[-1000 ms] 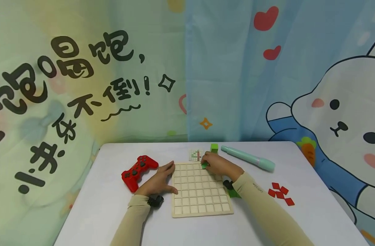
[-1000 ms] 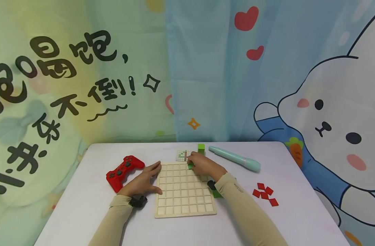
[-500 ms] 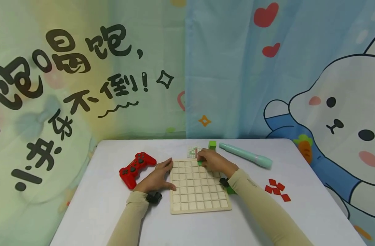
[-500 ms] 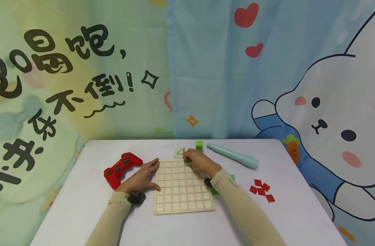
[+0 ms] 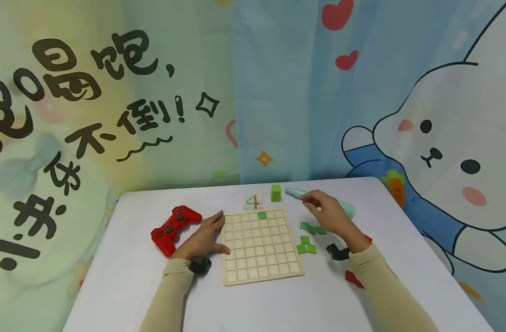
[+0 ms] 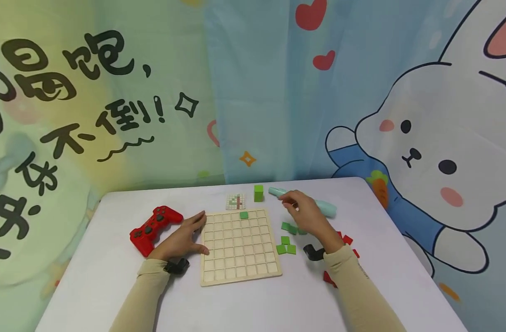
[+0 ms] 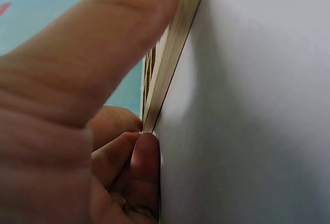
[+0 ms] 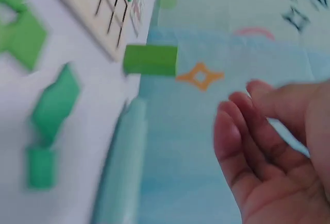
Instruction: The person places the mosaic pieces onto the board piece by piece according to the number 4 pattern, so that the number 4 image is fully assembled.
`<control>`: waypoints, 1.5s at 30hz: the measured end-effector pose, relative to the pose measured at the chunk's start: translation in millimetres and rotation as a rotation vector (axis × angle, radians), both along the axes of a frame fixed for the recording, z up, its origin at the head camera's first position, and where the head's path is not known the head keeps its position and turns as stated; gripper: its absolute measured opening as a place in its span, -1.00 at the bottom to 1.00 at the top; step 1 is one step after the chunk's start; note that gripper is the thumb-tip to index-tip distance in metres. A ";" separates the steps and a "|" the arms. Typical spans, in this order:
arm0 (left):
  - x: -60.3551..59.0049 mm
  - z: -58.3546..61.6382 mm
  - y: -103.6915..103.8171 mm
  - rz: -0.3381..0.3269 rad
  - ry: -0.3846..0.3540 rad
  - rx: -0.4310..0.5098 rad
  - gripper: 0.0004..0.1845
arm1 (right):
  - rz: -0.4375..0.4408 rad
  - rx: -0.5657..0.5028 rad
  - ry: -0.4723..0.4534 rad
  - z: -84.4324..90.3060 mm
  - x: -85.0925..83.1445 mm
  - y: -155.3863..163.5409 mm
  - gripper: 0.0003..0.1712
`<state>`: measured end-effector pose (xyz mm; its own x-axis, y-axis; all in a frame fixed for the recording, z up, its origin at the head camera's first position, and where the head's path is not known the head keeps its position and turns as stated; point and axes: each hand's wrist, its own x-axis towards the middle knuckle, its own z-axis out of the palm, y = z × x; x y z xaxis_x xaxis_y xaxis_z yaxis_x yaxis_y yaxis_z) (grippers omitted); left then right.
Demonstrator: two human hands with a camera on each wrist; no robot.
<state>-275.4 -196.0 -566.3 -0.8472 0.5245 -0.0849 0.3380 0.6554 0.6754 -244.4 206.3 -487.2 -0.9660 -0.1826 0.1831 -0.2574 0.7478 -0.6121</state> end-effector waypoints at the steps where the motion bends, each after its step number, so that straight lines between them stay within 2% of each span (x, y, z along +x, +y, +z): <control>1: -0.2 1.1 -1.5 0.007 -0.003 -0.003 0.26 | -0.050 -0.024 -0.004 -0.7 5.6 9.0 -0.72; 4: -0.7 4.1 -5.0 0.015 -0.007 -0.014 0.26 | -0.166 -0.061 -0.059 -7.9 21.0 29.7 -0.73; 7: -1.0 4.8 -6.1 0.012 -0.017 -0.013 0.26 | -0.213 -0.055 -0.110 -19.8 32.3 39.5 -0.73; 11: -1.2 2.2 -3.6 -0.007 -0.023 -0.038 0.27 | -0.201 -0.047 -0.157 -35.2 46.4 37.7 -0.75; 16: -1.1 2.1 2.3 -0.013 -0.022 -0.052 0.27 | -0.121 -0.022 -0.233 -47.4 65.4 27.7 -0.72; 25: -0.5 3.3 0.8 -0.009 -0.040 -0.026 0.26 | -0.070 -0.017 -0.303 -57.1 69.3 18.5 -0.54; 33: -2.8 1.9 2.1 -0.022 -0.022 -0.025 0.27 | -0.074 0.037 -0.289 -63.5 70.3 19.4 -0.58; 45: -1.9 4.4 2.1 -0.017 -0.038 -0.024 0.26 | -0.059 0.060 -0.300 -58.6 71.7 19.1 -0.63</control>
